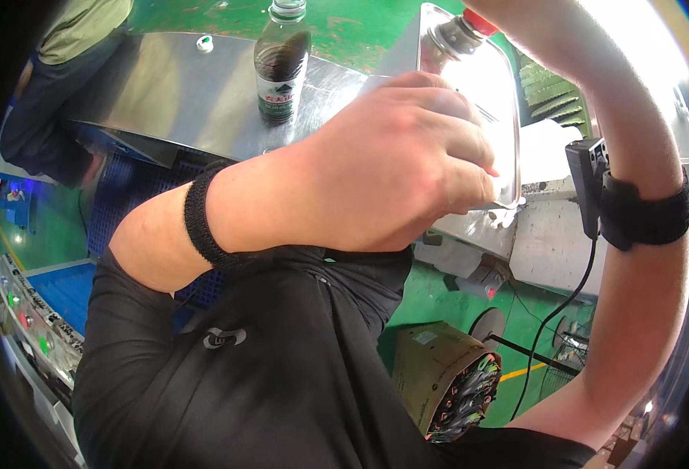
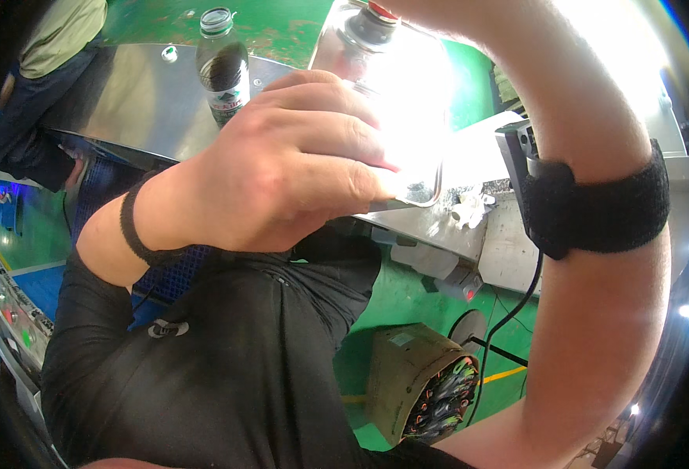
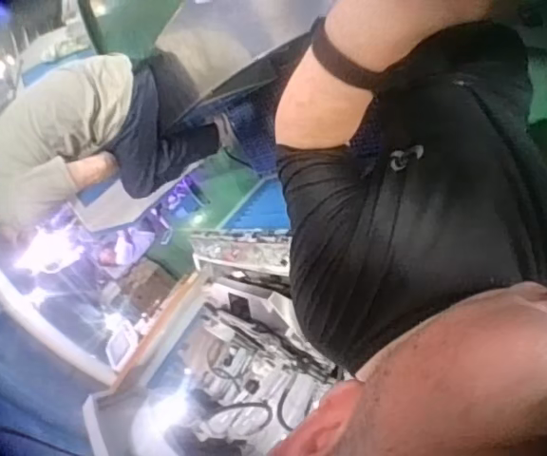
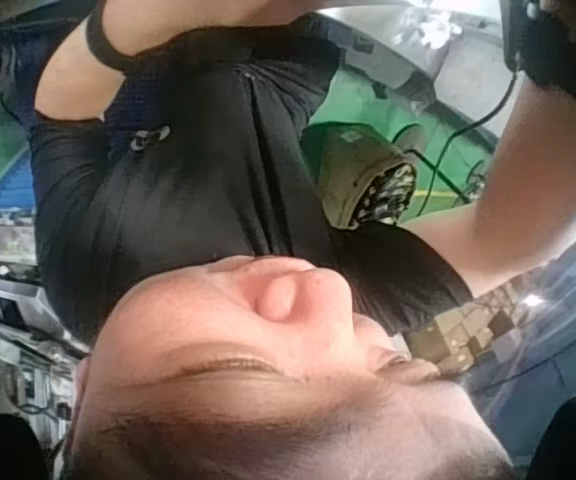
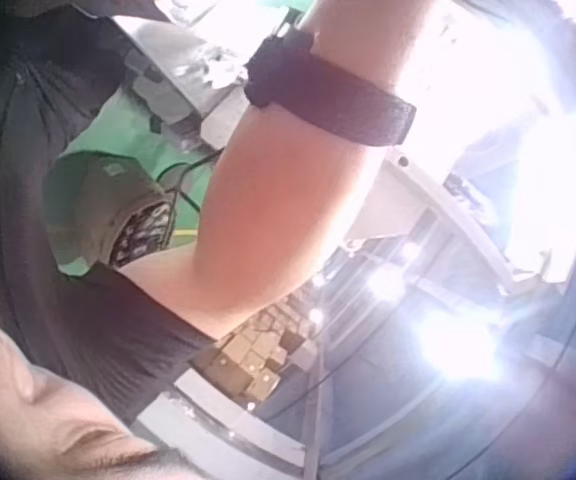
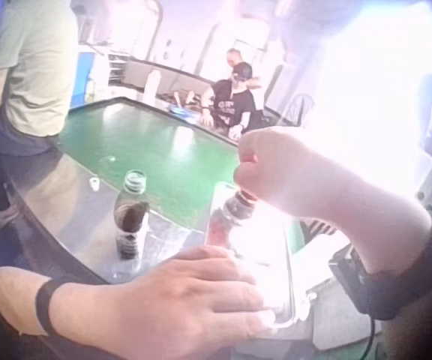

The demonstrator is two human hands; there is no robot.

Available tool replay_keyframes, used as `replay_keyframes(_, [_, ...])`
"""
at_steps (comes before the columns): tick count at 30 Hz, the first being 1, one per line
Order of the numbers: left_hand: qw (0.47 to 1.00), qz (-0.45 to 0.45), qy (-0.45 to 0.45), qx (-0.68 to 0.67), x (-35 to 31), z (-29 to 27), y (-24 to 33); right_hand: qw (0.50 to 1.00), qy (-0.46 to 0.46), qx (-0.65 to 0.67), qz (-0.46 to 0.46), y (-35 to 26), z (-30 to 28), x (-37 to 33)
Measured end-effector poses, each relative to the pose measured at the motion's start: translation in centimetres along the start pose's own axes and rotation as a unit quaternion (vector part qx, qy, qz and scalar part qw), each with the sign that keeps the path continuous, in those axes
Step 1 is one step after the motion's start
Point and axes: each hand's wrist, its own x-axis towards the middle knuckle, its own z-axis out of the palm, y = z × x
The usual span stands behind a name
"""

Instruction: Pouring liquid from large metal and plastic containers into smaller plastic bottles.

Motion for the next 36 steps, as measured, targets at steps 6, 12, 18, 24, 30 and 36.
replay_keyframes(6, [1.0,-0.008,-0.026,-0.014,0.0,-0.2,-0.1,0.989,0.079,0.106,-0.07,2.0,2.1,-1.2])
replay_keyframes(12, [1.0,-0.005,-0.018,-0.007,0.2,-0.2,0.0,0.956,0.265,-0.016,-0.123,2.4,3.8,-1.7])
replay_keyframes(18, [0.998,-0.019,-0.06,0.009,0.1,-0.8,0.1,0.995,0.012,-0.072,-0.069,1.5,-1.2,-1.7])
replay_keyframes(24, [0.998,0.0,-0.057,0.028,0.9,-0.6,0.4,0.968,0.101,-0.138,-0.183,4.5,0.3,0.9])
replay_keyframes(30, [0.998,-0.012,-0.053,0.018,0.7,-0.7,0.5,0.946,0.16,-0.1,-0.264,4.3,1.0,-0.2])
replay_keyframes(36, [0.998,-0.02,-0.06,0.027,0.6,-0.8,0.6,0.924,0.089,-0.344,-0.141,2.6,2.2,3.2])
